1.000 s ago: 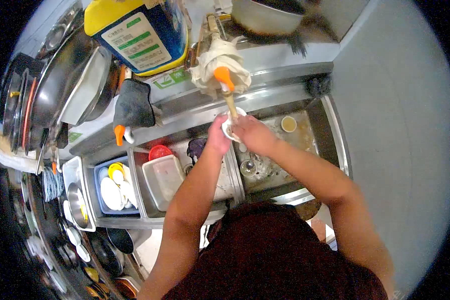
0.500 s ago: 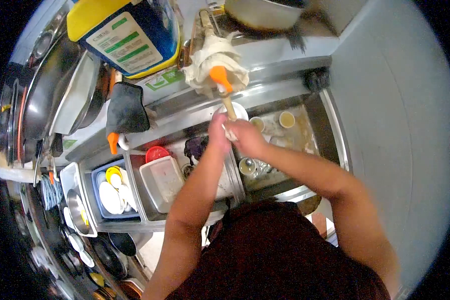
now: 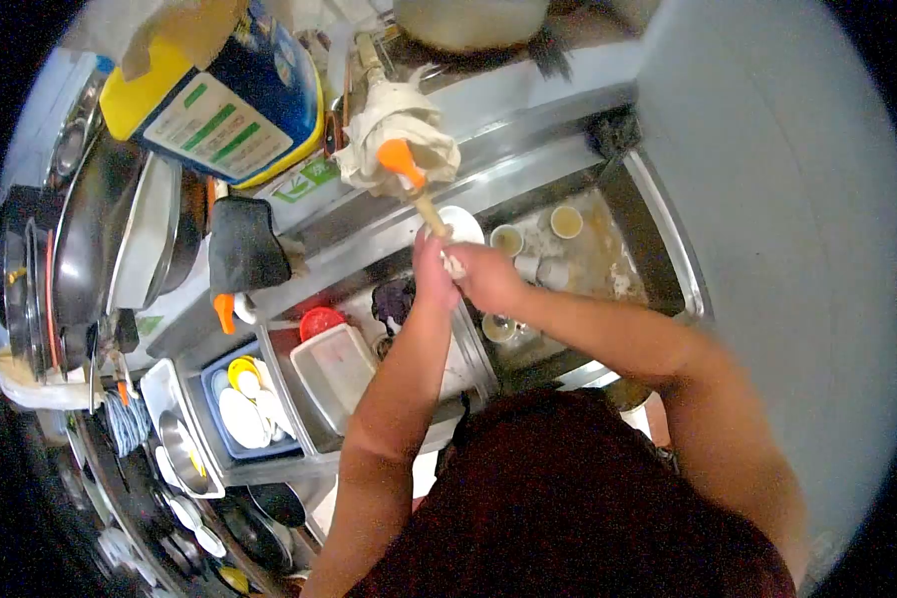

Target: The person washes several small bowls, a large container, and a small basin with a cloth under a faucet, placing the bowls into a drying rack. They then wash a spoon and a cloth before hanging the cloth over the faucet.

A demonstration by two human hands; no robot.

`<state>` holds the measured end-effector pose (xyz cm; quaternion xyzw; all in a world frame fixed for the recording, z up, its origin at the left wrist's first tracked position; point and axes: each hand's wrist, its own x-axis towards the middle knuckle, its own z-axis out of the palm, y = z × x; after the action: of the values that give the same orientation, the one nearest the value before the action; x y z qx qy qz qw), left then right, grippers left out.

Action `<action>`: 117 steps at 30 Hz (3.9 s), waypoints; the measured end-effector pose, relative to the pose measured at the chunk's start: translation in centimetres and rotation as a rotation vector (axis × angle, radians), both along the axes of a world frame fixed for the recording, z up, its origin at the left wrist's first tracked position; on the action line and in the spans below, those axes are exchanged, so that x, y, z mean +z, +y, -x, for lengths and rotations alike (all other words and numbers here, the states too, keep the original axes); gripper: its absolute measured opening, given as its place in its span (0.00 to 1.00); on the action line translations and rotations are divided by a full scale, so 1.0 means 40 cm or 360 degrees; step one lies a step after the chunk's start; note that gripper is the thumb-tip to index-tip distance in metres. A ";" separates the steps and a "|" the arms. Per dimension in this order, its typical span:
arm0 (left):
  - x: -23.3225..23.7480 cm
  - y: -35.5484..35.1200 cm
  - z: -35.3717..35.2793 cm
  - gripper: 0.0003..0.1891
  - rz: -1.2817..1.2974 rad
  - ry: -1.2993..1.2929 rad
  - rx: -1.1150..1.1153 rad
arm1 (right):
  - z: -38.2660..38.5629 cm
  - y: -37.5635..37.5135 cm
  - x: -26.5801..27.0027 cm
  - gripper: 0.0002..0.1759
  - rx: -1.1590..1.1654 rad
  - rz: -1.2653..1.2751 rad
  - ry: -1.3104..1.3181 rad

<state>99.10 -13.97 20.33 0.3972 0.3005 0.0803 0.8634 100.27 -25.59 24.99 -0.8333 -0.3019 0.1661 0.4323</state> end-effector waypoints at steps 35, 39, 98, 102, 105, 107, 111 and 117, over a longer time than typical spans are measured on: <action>-0.002 0.090 0.012 0.21 0.0437 0.0207 -0.0812 | -0.037 -0.075 -0.097 0.15 0.0609 -0.0015 -0.1153; -0.043 0.035 -0.004 0.21 0.0507 0.0212 -0.0029 | -0.012 -0.019 -0.099 0.15 0.0246 -0.0037 -0.0734; 0.013 0.067 0.081 0.13 0.0115 -0.0149 -0.0218 | -0.087 0.152 -0.110 0.15 -0.0498 -0.0357 -0.0090; 0.009 0.065 0.102 0.13 -0.0269 -0.0140 -0.0645 | -0.176 0.111 -0.077 0.15 -0.0521 -0.0139 0.0455; 0.017 0.059 0.081 0.10 -0.0162 -0.0200 -0.0533 | -0.142 0.114 -0.061 0.17 -0.0528 -0.0057 0.0400; -0.025 0.069 0.067 0.13 0.0193 -0.0098 -0.0274 | -0.065 0.116 -0.039 0.15 -0.0429 -0.0288 -0.0383; 0.010 0.065 0.050 0.16 0.0904 -0.0015 0.0142 | -0.044 0.089 -0.074 0.14 -0.0197 -0.0417 -0.0879; -0.088 0.031 0.073 0.14 0.0631 0.0046 0.0200 | -0.106 0.071 -0.063 0.12 -0.0541 -0.0262 0.0648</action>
<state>96.16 -12.74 16.82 0.2011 0.3470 0.0675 0.9136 104.50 -22.75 22.49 -0.7836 -0.0770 0.2303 0.5719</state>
